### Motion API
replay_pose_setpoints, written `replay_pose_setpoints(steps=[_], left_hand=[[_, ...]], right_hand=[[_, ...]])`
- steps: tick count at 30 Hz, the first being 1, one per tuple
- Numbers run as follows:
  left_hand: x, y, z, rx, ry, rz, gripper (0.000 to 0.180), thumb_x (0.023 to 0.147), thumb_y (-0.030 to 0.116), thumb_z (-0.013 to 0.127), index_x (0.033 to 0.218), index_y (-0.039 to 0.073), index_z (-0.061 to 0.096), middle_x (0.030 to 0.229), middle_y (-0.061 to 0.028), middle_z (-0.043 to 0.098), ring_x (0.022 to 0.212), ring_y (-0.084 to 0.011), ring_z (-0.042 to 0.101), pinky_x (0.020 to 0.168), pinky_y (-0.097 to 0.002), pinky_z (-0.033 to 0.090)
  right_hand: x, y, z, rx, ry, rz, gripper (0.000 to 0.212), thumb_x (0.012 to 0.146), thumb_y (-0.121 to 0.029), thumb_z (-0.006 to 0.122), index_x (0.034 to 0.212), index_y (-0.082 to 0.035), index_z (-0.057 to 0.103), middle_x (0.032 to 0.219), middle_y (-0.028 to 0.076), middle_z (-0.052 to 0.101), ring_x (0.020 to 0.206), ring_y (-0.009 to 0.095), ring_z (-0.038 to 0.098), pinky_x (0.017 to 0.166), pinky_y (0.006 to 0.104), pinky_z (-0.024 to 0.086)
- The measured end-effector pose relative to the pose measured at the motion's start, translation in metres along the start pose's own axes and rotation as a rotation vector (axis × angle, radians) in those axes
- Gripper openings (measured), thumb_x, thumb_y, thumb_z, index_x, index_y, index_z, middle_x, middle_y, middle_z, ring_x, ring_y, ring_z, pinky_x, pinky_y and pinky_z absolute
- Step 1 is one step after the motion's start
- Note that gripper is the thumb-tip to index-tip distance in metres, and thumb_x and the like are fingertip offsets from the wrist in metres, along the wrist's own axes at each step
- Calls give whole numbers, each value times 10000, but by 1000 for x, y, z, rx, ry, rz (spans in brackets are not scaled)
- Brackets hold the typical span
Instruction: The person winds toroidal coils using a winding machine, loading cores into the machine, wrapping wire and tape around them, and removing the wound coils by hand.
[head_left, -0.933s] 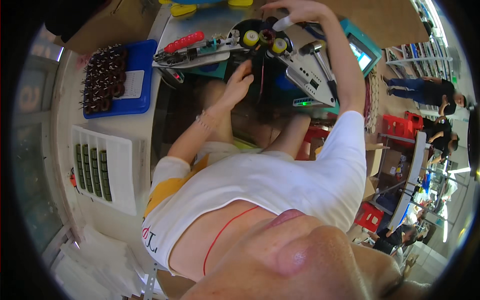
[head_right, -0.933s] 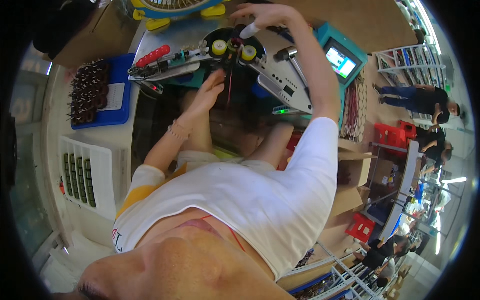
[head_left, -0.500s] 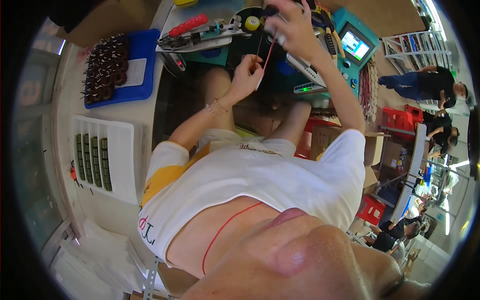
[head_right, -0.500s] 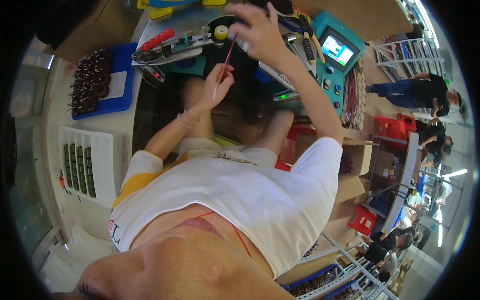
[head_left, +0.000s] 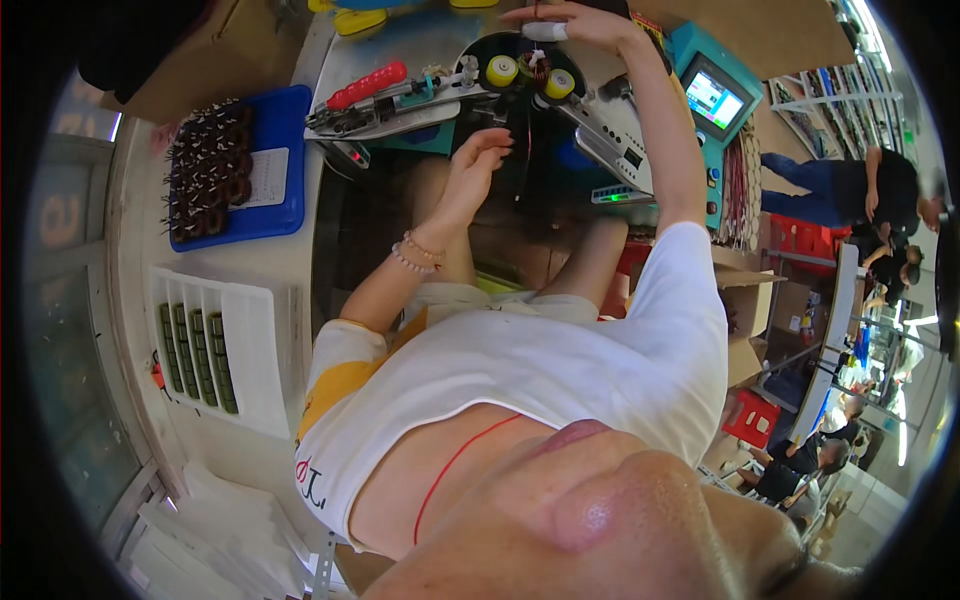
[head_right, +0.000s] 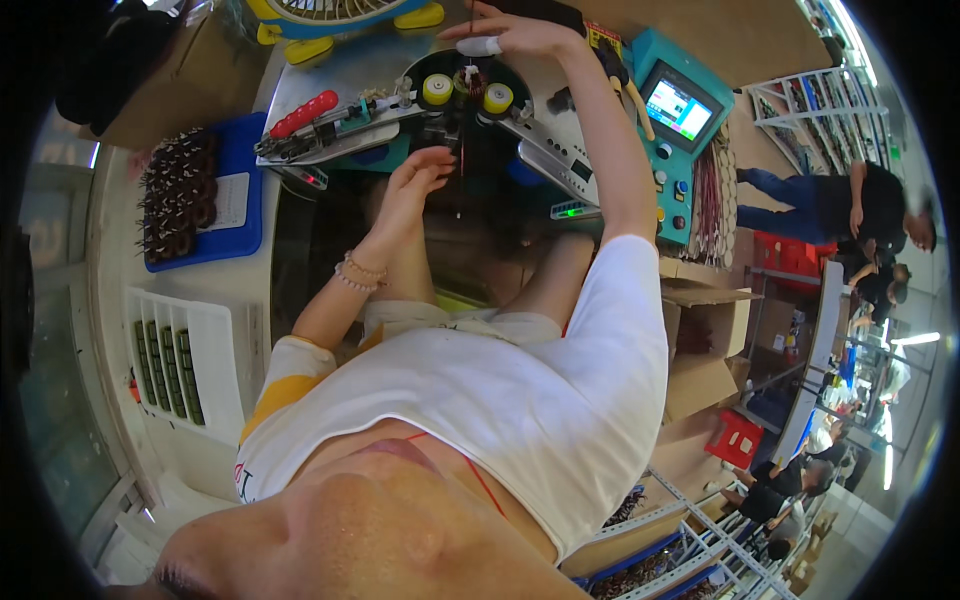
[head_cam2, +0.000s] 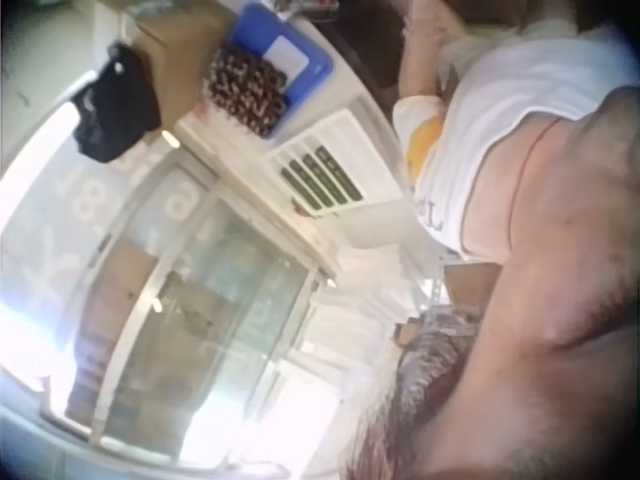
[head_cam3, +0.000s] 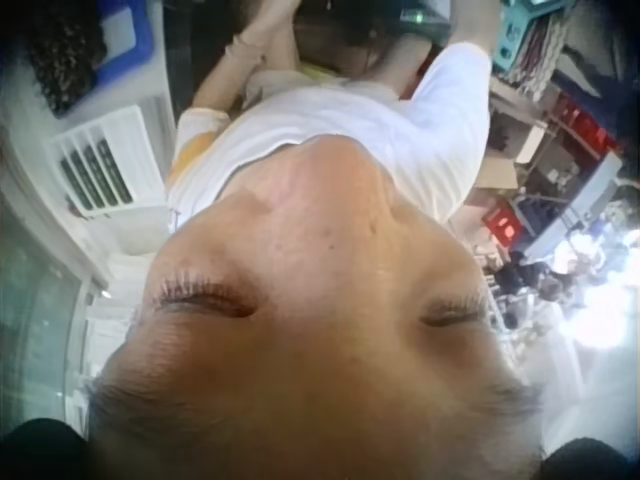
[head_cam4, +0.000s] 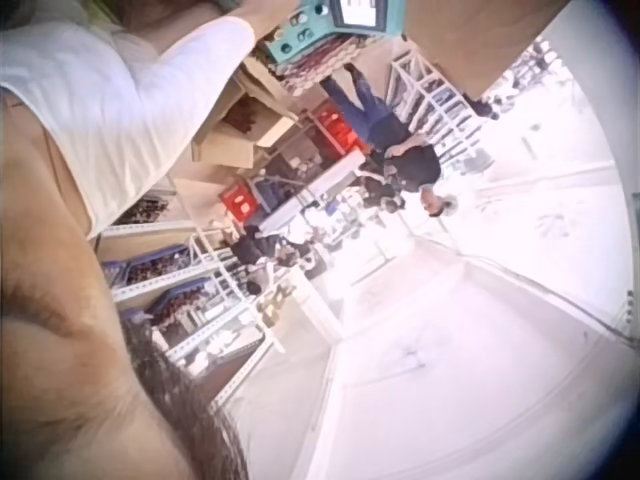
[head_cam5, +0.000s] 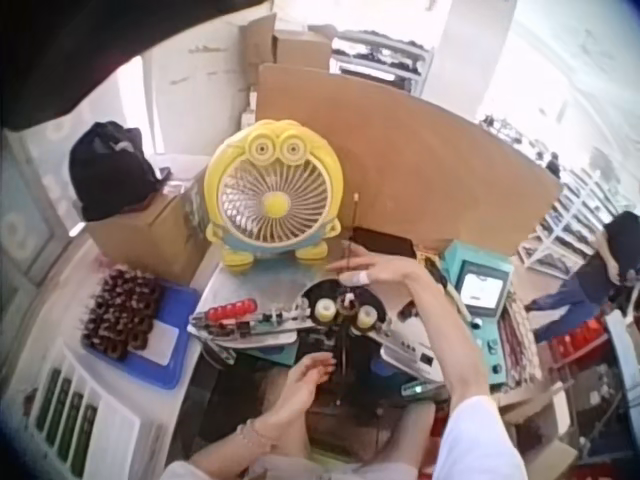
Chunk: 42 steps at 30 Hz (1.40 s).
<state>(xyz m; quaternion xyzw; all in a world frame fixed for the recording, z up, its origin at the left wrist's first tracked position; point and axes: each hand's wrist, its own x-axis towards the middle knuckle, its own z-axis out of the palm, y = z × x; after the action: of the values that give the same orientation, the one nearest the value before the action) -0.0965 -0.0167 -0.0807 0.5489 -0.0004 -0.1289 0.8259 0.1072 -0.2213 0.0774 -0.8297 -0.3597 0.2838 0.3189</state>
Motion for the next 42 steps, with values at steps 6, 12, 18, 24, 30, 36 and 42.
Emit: replay_pose_setpoints(steps=[6,12,18,24,30,36,42], left_hand=[[67,-52,-13,525,111,502,361,942,144,573,1275,9,545,1173,-176,627,1084,-331,596,954,-376,444],[59,-40,-27,641,43,450,284,981,274,573,983,-4,634,832,-148,650,738,-272,614,705,-334,478],[0,80,14,60,-110,-88,365,1027,347,510,787,79,575,614,77,418,536,-35,350,518,-219,316],[-12,109,1,914,-125,350,292,1008,238,526,949,-26,634,703,-104,643,616,-158,625,555,-321,471],[17,180,-25,1209,314,1407,218,925,275,659,923,57,673,787,-141,635,710,-353,609,641,-384,486],[43,179,-99,1217,68,647,473,989,397,562,718,16,635,580,-48,567,532,-215,556,531,-330,432],[17,202,-128,214,88,741,502,1028,380,502,621,86,499,529,3,415,464,-87,373,441,-258,307]], right_hand=[[-33,-60,-14,-395,60,143,810,801,-431,737,1458,-76,422,1536,223,309,1393,362,353,1162,464,266],[-120,-64,68,-236,122,-21,377,919,-189,638,1271,-63,584,1216,108,611,1045,249,620,913,367,494],[-143,-73,107,-352,183,82,347,917,-225,638,1214,-49,615,1078,151,661,943,284,642,846,360,501],[-108,-56,96,-404,399,-63,443,787,62,504,1202,-39,620,1083,161,664,999,301,643,892,347,494],[-51,-42,110,-488,726,34,276,869,-115,599,1142,-121,646,1130,177,584,1043,379,599,899,410,498],[-22,-27,141,-848,618,233,517,786,-132,675,1278,-167,518,1152,174,565,1072,393,592,890,508,472],[-16,-13,155,-1087,902,98,530,697,-81,709,1196,-162,552,1056,143,592,1030,346,614,938,519,418]])
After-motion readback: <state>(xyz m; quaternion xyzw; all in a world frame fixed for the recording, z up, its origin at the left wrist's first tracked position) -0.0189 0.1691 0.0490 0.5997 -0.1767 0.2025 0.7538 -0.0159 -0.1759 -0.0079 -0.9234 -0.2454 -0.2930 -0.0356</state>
